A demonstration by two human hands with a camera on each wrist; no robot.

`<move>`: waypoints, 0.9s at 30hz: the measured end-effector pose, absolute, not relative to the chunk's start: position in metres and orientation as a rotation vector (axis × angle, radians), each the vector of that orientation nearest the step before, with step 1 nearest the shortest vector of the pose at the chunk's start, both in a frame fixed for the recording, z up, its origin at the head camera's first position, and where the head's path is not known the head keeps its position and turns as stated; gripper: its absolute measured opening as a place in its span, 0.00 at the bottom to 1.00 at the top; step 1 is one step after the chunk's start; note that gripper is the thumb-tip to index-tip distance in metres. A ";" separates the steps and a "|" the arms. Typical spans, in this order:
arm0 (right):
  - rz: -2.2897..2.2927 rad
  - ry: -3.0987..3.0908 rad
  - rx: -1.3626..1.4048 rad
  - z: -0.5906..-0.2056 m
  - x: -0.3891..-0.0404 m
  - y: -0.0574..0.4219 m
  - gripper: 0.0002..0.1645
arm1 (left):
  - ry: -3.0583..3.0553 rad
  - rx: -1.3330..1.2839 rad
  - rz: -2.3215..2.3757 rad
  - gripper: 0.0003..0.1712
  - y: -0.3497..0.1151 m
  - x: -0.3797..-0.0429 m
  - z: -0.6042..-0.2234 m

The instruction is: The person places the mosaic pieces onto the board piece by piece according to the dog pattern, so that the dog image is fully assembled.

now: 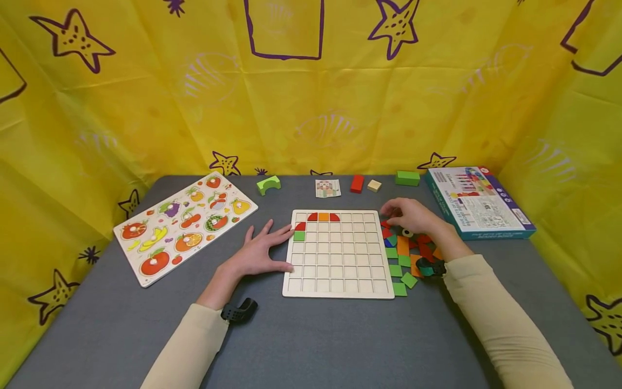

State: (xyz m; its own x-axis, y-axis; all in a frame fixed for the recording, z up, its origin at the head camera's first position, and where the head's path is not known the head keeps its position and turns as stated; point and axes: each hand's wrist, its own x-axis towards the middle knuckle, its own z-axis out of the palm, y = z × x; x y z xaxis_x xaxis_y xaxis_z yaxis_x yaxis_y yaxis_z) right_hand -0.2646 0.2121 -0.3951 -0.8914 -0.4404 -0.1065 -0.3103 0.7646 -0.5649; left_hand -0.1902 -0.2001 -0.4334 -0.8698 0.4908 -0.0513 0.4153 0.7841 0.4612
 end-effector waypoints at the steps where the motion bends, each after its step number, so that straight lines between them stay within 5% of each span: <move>1: -0.795 2.718 -0.593 -0.395 -0.265 0.212 0.14 | 2.807 0.717 0.663 0.57 -0.200 -0.190 -0.433; 27: -0.728 2.683 -0.645 -0.394 -0.267 0.218 0.07 | 2.802 0.714 0.677 0.56 -0.200 -0.191 -0.432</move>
State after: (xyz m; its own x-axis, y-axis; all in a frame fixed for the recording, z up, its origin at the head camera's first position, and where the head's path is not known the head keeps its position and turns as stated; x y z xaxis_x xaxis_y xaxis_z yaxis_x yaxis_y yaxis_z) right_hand -0.2669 0.2177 -0.3943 -0.8588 -0.4886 -0.1540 -0.3437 0.7724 -0.5341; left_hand -0.1906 -0.2000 -0.4325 -0.8704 0.4895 -0.0526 0.4114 0.7818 0.4685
